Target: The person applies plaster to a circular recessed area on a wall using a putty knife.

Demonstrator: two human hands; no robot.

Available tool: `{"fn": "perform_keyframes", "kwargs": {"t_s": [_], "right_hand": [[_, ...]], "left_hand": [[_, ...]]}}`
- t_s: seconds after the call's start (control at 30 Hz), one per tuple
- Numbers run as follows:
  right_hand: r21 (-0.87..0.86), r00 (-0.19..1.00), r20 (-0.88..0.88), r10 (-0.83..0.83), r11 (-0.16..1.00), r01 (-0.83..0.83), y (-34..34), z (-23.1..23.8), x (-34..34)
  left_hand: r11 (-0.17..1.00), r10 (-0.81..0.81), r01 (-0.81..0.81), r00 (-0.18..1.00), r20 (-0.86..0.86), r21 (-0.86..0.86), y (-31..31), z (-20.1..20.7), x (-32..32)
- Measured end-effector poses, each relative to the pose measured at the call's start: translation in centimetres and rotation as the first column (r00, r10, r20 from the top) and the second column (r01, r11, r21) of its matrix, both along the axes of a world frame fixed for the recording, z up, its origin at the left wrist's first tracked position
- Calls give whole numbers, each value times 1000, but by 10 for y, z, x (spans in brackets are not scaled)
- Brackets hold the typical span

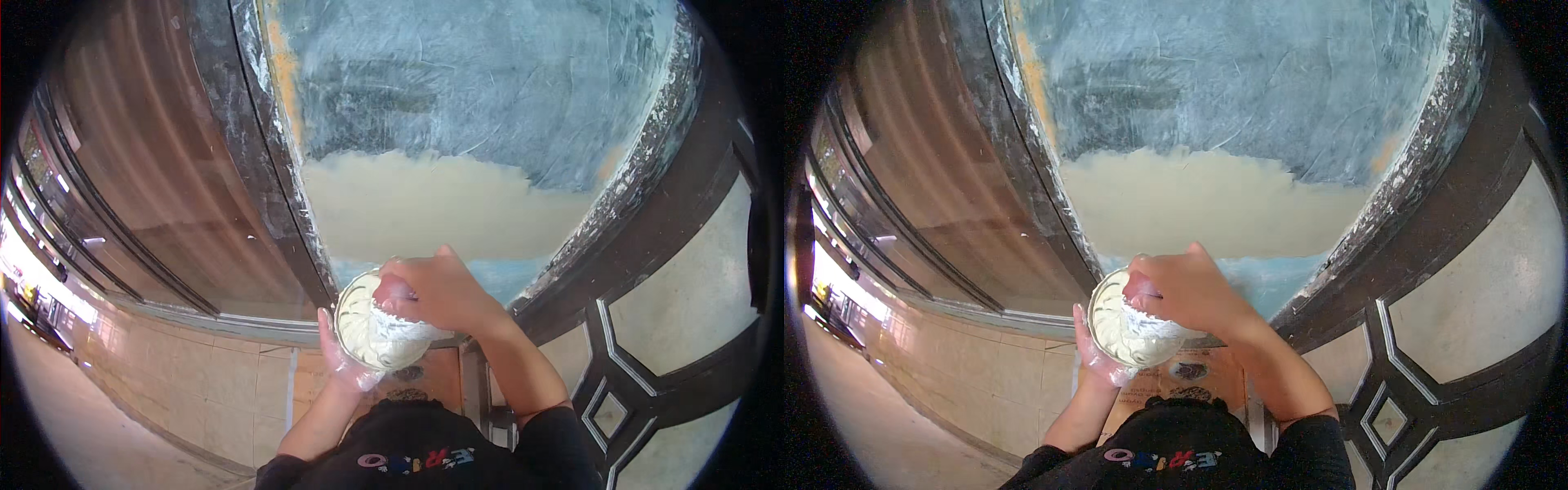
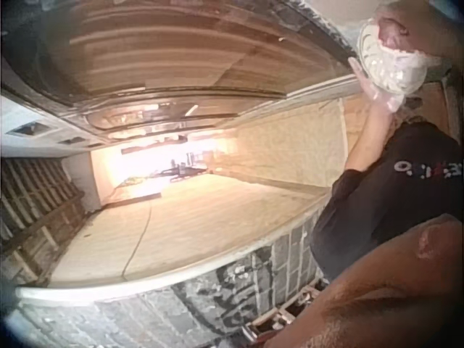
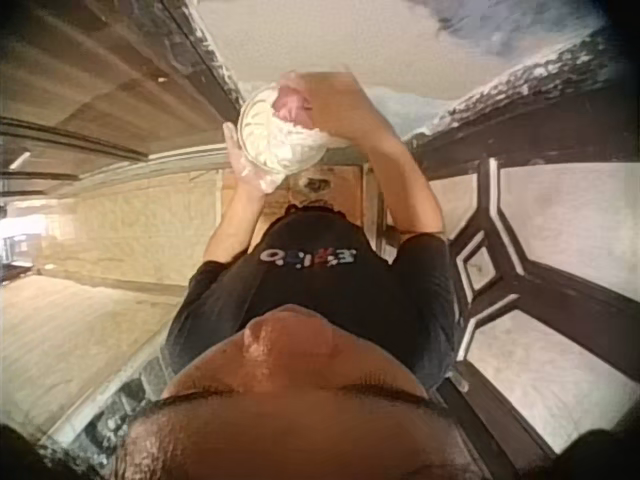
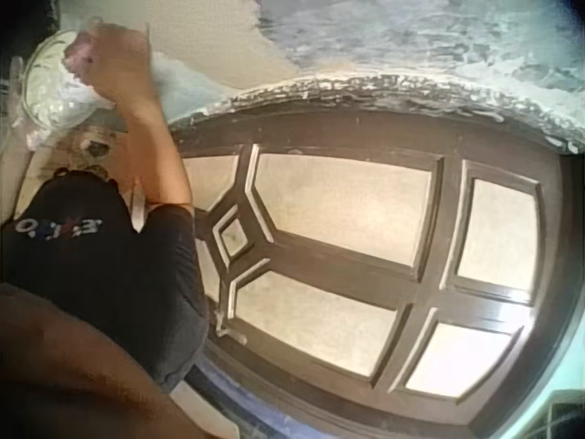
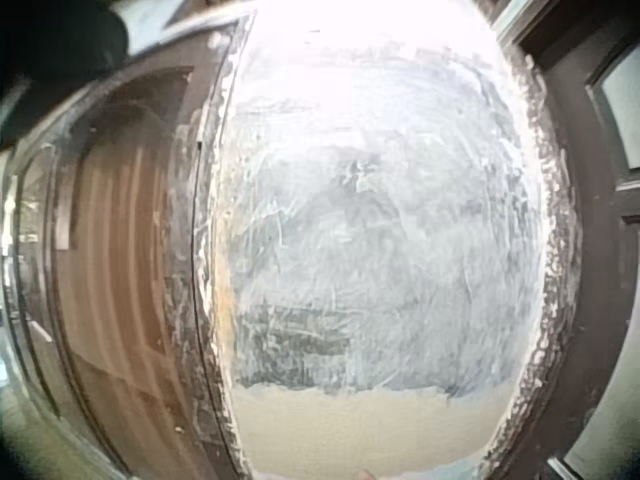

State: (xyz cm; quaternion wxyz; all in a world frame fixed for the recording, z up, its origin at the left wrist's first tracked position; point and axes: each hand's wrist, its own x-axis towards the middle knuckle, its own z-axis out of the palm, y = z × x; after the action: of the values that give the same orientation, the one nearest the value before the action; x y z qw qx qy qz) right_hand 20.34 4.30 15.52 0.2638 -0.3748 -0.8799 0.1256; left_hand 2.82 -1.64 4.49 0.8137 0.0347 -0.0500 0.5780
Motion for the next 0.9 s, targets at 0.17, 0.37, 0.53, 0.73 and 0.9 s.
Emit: {"fn": "perform_keyframes", "kwargs": {"t_s": [0.17, 0.37, 0.53, 0.73, 0.9], "right_hand": [[-11, 979, -27, -203, 979, 203, 14, 18, 28], [21, 998, -26, -50, 999, 50, 4, 4, 33], [11, 970, -58, -236, 972, 237, 10, 23, 65], [-74, 959, -234, -161, 986, 148, 17, -22, 115], [-307, 852, -427, -303, 935, 178, 15, -56, 142]], "left_hand": [[997, 36, -49, 984, -173, -67, -2, 4, 4], [996, -28, 18, 994, -109, -85, -1, -6, 14], [997, -14, 7, 995, -102, -77, -3, -1, 20], [999, 27, -32, 984, -177, -23, 1, 2, 34], [995, 47, -61, 985, -169, -80, 4, -5, 43]]}}
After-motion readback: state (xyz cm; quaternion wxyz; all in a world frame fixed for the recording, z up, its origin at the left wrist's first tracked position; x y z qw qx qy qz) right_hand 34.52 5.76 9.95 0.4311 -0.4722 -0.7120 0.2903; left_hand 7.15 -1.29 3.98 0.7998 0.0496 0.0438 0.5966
